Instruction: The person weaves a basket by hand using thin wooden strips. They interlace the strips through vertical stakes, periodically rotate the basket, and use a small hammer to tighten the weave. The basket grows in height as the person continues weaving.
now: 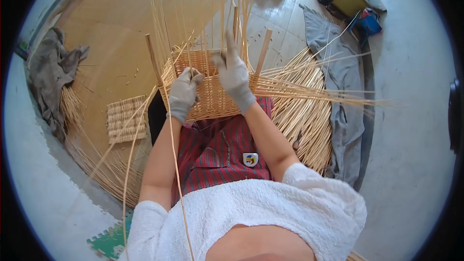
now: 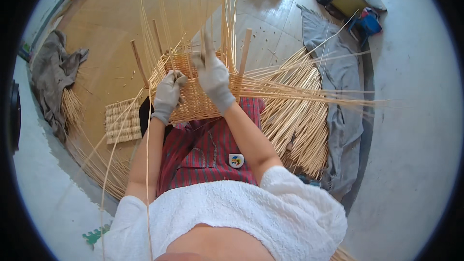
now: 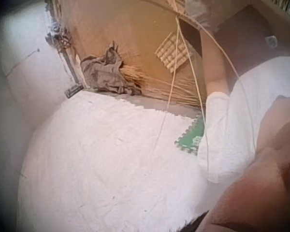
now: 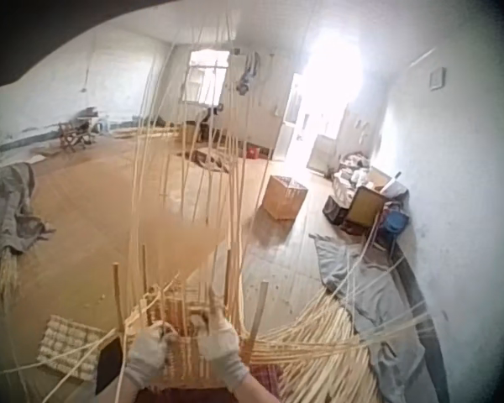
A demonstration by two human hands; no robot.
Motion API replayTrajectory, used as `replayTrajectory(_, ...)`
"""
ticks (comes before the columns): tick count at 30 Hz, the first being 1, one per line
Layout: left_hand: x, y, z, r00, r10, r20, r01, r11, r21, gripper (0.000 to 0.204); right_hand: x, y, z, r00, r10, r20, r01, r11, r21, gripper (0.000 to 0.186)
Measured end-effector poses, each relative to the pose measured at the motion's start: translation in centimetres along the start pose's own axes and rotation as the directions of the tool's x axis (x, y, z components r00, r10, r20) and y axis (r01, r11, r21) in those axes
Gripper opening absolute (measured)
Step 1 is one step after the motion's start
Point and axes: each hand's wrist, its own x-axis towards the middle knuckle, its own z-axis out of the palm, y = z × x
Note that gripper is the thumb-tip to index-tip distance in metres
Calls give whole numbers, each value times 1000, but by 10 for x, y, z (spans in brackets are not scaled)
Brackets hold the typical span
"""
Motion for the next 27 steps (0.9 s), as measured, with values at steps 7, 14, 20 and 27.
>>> replayTrajectory(7, -3, -5, 8, 997, 6, -71, -6, 1000, 0, 21, 39, 1, 21, 898, -439, -27, 426, 883, -197, 55)
replayTrajectory(14, 6, 2, -1, 997, -78, -5, 76, 977, -201, 21, 2, 29, 15, 976, -155, -155, 203, 903, 377, 44)
replayTrajectory(20, 27, -4, 16, 986, -80, -149, 37, 962, -269, 39, -47, 59, -4, 980, 191, -53, -63, 554, 830, 21)
replayTrajectory(27, 10, 13, 25, 974, -159, -163, 44, 835, -549, 33, -39, 42, -23, 980, 183, -83, -99, 799, 593, 19)
